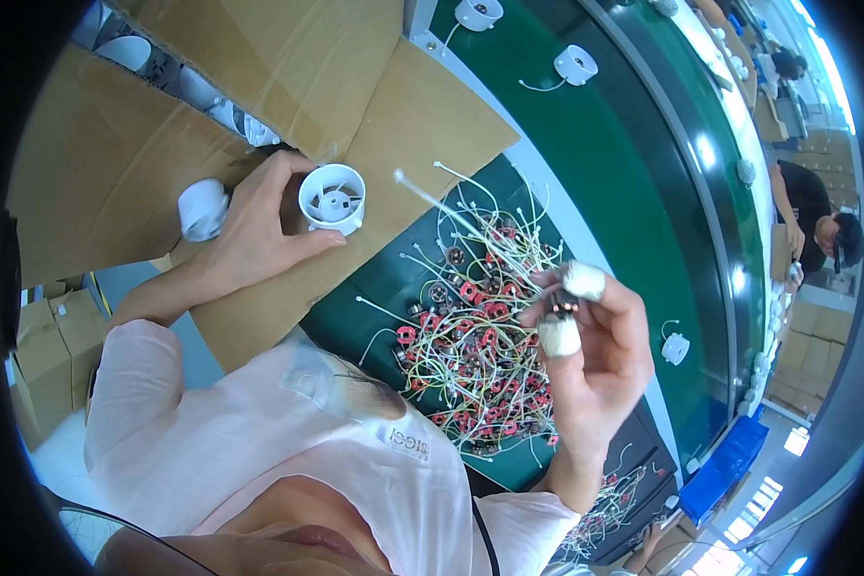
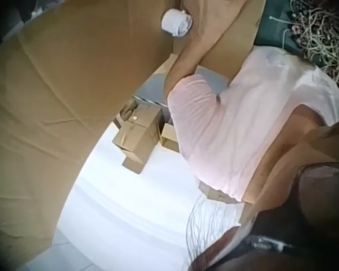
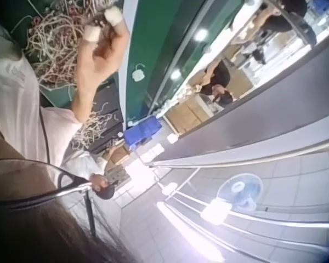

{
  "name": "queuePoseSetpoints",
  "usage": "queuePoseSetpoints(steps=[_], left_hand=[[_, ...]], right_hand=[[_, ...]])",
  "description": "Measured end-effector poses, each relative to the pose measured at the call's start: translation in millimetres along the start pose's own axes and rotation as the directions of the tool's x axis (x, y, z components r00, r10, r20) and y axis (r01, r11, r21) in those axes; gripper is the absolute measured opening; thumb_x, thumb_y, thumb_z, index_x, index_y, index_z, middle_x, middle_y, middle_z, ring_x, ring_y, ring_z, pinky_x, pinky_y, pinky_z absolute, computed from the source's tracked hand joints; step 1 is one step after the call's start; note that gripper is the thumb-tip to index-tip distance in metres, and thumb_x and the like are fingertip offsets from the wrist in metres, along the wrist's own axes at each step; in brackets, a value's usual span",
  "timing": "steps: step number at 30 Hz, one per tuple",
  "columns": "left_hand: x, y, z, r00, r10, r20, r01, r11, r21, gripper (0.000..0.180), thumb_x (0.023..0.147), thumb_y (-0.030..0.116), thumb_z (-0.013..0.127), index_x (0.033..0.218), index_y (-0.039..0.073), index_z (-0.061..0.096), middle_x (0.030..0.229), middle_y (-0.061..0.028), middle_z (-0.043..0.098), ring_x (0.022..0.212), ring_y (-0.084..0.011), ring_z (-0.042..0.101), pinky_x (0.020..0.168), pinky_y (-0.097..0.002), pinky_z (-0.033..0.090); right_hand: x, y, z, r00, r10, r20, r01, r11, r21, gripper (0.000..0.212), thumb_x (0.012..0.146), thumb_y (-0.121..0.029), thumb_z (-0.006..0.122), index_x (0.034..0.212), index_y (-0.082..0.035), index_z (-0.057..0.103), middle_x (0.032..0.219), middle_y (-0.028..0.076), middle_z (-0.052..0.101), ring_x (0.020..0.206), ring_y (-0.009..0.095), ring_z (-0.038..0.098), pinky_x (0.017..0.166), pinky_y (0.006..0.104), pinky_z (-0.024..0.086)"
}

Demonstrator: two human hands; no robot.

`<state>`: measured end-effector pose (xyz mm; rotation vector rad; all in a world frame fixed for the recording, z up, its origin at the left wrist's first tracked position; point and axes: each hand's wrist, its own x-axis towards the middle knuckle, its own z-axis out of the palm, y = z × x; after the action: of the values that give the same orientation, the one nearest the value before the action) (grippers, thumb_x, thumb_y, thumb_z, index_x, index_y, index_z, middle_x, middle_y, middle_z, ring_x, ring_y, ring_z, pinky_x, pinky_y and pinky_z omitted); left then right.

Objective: The recorder is assembling electronic components, specifically light bulb modules, by inserting internal wiring components into plastic bases on a factory assembly line.

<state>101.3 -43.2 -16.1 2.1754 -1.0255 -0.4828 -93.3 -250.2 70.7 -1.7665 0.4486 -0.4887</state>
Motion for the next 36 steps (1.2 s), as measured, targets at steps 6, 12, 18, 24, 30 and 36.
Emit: queuePoseSetpoints(steps=[6, 12, 18, 24, 30, 36], left_hand=[[2.7, -10.7, 18.2, 0.896, 0.414, -0.161, -0.443, 0.865, -0.238, 0.057, 0.068, 0.018, 0.075, 0.115, 0.006, 0.043, 0.118, -0.014, 0.051, 0.104, -0.0295, 0.054, 0.087, -0.0372, 0.044], [22.3, 3.9, 26.5, 0.937, 0.349, -0.02, -0.307, 0.796, -0.522, 0.055, 0.071, 0.01, 0.072, 0.115, 0.007, 0.04, 0.119, -0.0131, 0.05, 0.106, -0.0263, 0.054, 0.087, -0.0349, 0.045], [36.2, 7.7, 39.3, 0.894, 0.418, -0.159, -0.439, 0.751, -0.493, 0.058, 0.072, 0.006, 0.07, 0.12, 0.007, 0.037, 0.114, -0.0119, 0.049, 0.104, -0.0256, 0.054, 0.086, -0.0341, 0.045], [36.1, 14.1, 46.4, 0.911, 0.395, -0.119, -0.399, 0.767, -0.503, 0.062, 0.07, 0.004, 0.07, 0.122, 0.006, 0.037, 0.113, -0.0121, 0.046, 0.102, -0.0278, 0.052, 0.087, -0.0356, 0.043], [36.1, 23.0, 38.0, 0.857, 0.493, -0.149, -0.514, 0.802, -0.306, 0.065, 0.067, -0.004, 0.062, 0.126, 0.005, 0.035, 0.116, -0.0157, 0.042, 0.107, -0.0316, 0.046, 0.091, -0.0369, 0.039], [35.1, 23.3, 37.7, 0.843, 0.519, -0.14, -0.536, 0.792, -0.294, 0.067, 0.067, -0.005, 0.058, 0.128, 0.004, 0.034, 0.116, -0.0167, 0.041, 0.109, -0.033, 0.044, 0.092, -0.0374, 0.038]], right_hand=[[-9.3, -1.6, 6.7, 1.0, -0.01, 0.008, 0.01, 1.0, -0.011, 0.033, 0.081, 0.002, 0.057, 0.113, 0.006, 0.047, 0.102, 0.017, 0.06, 0.08, 0.017, 0.062, 0.066, 0.0266, 0.051], [-16.0, -5.7, -2.0, 0.982, -0.128, 0.141, 0.166, 0.94, -0.299, 0.031, 0.081, -0.003, 0.06, 0.109, 0.006, 0.051, 0.097, 0.018, 0.061, 0.078, 0.019, 0.063, 0.065, 0.0261, 0.051], [-17.4, -17.9, -2.7, 0.982, -0.04, 0.185, 0.126, 0.87, -0.477, 0.029, 0.08, -0.002, 0.061, 0.107, 0.007, 0.054, 0.096, 0.015, 0.062, 0.078, 0.019, 0.063, 0.072, 0.0285, 0.051], [-7.9, -11.4, 3.6, 0.982, -0.026, 0.186, 0.11, 0.882, -0.459, 0.031, 0.079, -0.001, 0.061, 0.108, 0.007, 0.054, 0.096, 0.014, 0.063, 0.079, 0.019, 0.064, 0.074, 0.0277, 0.05], [-1.8, -10.1, 10.1, 0.983, -0.025, 0.183, 0.101, 0.901, -0.423, 0.033, 0.079, 0.001, 0.06, 0.11, 0.007, 0.054, 0.095, 0.012, 0.063, 0.08, 0.018, 0.064, 0.074, 0.027, 0.05], [3.6, -13.0, 14.5, 0.985, -0.011, 0.171, 0.097, 0.858, -0.505, 0.031, 0.078, 0.002, 0.059, 0.109, 0.005, 0.056, 0.093, 0.009, 0.064, 0.08, 0.015, 0.063, 0.071, 0.0242, 0.049]])
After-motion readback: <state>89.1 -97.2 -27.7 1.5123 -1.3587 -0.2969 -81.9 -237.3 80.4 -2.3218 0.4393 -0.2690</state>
